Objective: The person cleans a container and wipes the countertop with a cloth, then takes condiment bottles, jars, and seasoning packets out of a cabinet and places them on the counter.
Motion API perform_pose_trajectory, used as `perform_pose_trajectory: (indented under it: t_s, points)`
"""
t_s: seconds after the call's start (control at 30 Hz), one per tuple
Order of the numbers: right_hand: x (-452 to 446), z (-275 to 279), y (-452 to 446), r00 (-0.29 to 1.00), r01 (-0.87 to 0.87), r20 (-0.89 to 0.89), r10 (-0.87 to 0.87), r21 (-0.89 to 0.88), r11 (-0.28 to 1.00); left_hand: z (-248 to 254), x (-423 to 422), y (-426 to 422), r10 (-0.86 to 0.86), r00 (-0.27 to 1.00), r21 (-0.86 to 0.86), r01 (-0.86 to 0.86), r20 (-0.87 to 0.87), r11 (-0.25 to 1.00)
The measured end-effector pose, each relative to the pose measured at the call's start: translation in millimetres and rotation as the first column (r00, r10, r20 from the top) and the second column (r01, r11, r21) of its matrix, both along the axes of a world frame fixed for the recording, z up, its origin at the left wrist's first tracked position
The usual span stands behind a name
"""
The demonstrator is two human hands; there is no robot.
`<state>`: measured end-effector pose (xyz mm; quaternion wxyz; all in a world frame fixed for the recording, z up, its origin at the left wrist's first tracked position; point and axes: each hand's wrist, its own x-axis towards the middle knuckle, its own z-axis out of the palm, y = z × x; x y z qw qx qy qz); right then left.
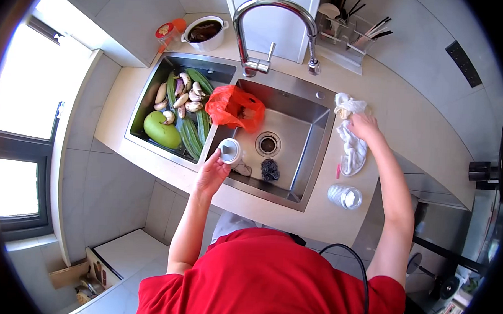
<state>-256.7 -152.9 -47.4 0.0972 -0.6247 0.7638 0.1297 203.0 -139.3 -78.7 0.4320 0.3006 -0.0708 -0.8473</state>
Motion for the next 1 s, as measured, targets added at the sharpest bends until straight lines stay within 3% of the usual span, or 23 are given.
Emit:
perform_pose_trajectory:
  t_s: [0.03, 0.1, 0.17, 0.27, 0.33, 0.4, 0.47, 0.53, 0.57, 0.6, 0.67, 0.7, 0.77, 0.8, 0.83, 0.87, 0.93, 1.0]
  points:
    - [24, 25, -5, 0.983, -0.064, 0.177, 0.055, 0.044, 0.997, 2, -3, -6, -0.018, 1.0, 0.012, 0.018, 0.009, 1.0]
    - [70, 38, -11, 0.755, -0.12, 0.644, 0.123, -0.049, 0.992, -4, 2, -17, -0.047, 0.999, 0.025, 0.046, 0.017, 0.999]
    - [122, 9, -18, 0.621, -0.169, 0.745, 0.243, -0.175, 0.97, -25, 12, -31, -0.116, 0.984, -0.01, 0.116, -0.135, 0.993]
    - [198, -56, -29, 0.599, -0.301, 0.785, 0.159, 0.036, 0.953, -9, 15, -47, -0.147, 0.986, -0.022, 0.145, -0.08, 0.989]
    - [240, -125, -35, 0.604, -0.268, 0.795, 0.059, 0.133, 0.954, -6, 28, -57, -0.186, 0.967, -0.016, 0.186, -0.174, 0.982]
    - [280, -210, -32, 0.614, -0.183, 0.773, 0.157, -0.054, 0.982, 5, 37, -66, -0.154, 0.988, 0.025, 0.154, 0.009, 0.988]
    - [325, -245, -38, 0.498, -0.059, 0.863, -0.081, 0.127, 0.99, 5, 54, -75, -0.177, 0.984, 0.021, 0.177, 0.002, 0.984]
    - [361, -243, -34, 0.536, 0.066, 0.842, -0.063, 0.033, 0.997, 3, 68, -87, -0.195, 0.981, 0.035, 0.194, 0.012, 0.98]
    - [375, -245, -40, 0.681, 0.105, 0.711, -0.175, 0.141, 0.984, 2, 77, -93, -0.207, 0.978, 0.042, 0.206, 0.02, 0.978]
    - [382, -249, -42, 0.679, 0.219, 0.697, -0.232, 0.11, 0.97, 2, 84, -99, -0.217, 0.976, 0.041, 0.216, 0.017, 0.976]
    - [380, -254, -48, 0.528, 0.294, 0.76, -0.379, 0.255, 0.921, 3, 95, -110, -0.229, 0.969, 0.07, 0.223, 0.094, 0.972]
    - [373, -250, -48, 0.53, 0.311, 0.756, -0.384, 0.249, 0.917, 1, 98, -115, -0.244, 0.966, 0.059, 0.24, 0.08, 0.969]
    - [352, -239, -40, 0.36, 0.439, 0.914, -0.187, 0.01, 0.898, 3, 105, -125, -0.291, 0.956, 0.04, 0.289, 0.046, 0.957]
    - [341, -226, -33, -0.049, 0.535, 0.957, -0.286, 0.267, 0.802, 4, 107, -130, -0.322, 0.947, 0.026, 0.321, 0.023, 0.947]
    - [329, -204, -26, -0.313, 0.57, 0.928, -0.204, 0.355, 0.741, 5, 108, -134, -0.336, 0.942, 0.024, 0.336, 0.012, 0.942]
    - [321, -194, -19, -0.38, 0.65, 0.923, -0.063, 0.315, 0.691, 6, 107, -140, -0.351, 0.936, 0.018, 0.351, 0.004, 0.936]
    - [307, -154, -19, -0.338, 0.775, 0.939, 0.063, 0.239, 0.586, 5, 104, -146, -0.389, 0.921, 0.005, 0.389, 0.014, 0.921]
    - [281, -106, -30, -0.268, 0.784, 0.962, -0.045, 0.245, 0.571, -2, 101, -153, -0.429, 0.903, -0.012, 0.429, -0.028, 0.903]
